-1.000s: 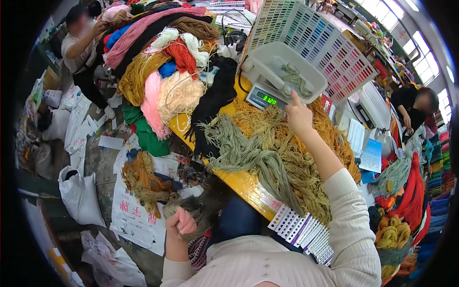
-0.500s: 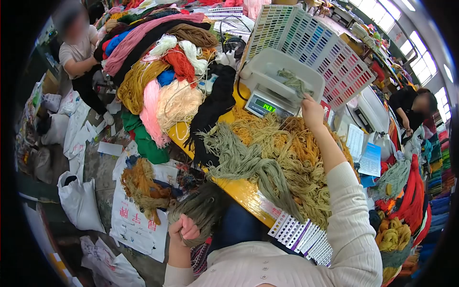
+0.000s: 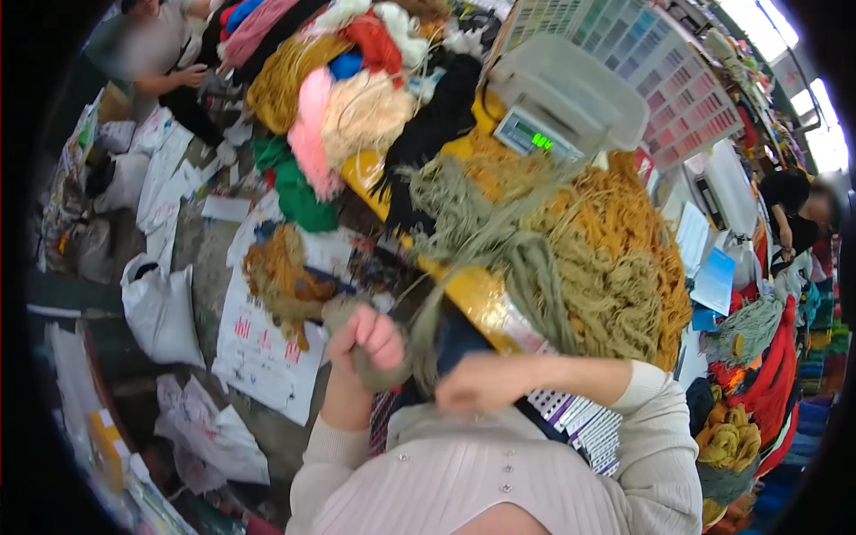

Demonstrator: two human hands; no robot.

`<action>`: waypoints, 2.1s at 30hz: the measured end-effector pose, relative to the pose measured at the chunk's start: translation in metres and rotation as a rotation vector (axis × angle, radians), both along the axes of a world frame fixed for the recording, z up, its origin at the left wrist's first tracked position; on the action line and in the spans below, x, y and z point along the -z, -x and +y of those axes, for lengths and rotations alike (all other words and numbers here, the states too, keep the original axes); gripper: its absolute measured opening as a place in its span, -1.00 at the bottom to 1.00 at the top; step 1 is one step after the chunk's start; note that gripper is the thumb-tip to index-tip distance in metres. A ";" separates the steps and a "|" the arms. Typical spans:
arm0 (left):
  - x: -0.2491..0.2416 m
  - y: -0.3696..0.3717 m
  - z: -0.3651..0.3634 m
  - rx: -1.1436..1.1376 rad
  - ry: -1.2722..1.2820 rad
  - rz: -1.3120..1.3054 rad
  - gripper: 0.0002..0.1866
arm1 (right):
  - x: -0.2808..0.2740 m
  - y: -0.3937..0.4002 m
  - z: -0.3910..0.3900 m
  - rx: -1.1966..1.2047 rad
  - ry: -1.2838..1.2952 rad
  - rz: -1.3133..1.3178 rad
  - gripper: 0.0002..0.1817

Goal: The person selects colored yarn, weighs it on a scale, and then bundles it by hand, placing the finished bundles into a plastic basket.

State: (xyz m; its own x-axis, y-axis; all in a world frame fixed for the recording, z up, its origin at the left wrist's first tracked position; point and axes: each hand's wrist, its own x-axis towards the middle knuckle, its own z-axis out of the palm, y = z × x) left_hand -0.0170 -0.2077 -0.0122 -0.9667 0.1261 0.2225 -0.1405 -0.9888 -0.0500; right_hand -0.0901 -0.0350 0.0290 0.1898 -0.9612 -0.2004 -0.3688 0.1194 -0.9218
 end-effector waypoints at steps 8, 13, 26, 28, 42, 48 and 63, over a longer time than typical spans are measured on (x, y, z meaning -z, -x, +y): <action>-0.020 0.005 0.037 0.091 0.126 -0.176 -0.71 | -0.053 0.051 0.013 0.911 0.062 0.398 -0.57; -0.027 0.001 0.052 0.152 0.197 -0.248 -0.70 | -0.076 0.025 0.013 0.595 -0.003 0.308 -0.47; -0.005 0.015 0.078 0.287 -0.276 -0.169 -0.69 | -0.028 -0.018 0.049 1.175 0.017 -0.284 -0.28; -0.005 0.017 0.080 0.238 -0.192 -0.160 -0.63 | -0.023 -0.019 0.051 1.274 0.119 -0.303 -0.28; -0.035 0.021 0.096 0.075 0.594 -0.180 -0.10 | -0.020 -0.014 0.056 1.337 0.347 -0.990 -0.93; -0.021 0.013 0.101 -0.006 0.596 -0.185 -0.19 | -0.020 -0.014 0.055 1.381 0.320 -1.106 -0.92; -0.001 0.032 0.083 -0.003 0.509 -0.254 -0.67 | -0.025 -0.013 0.044 1.241 0.353 -1.206 -0.91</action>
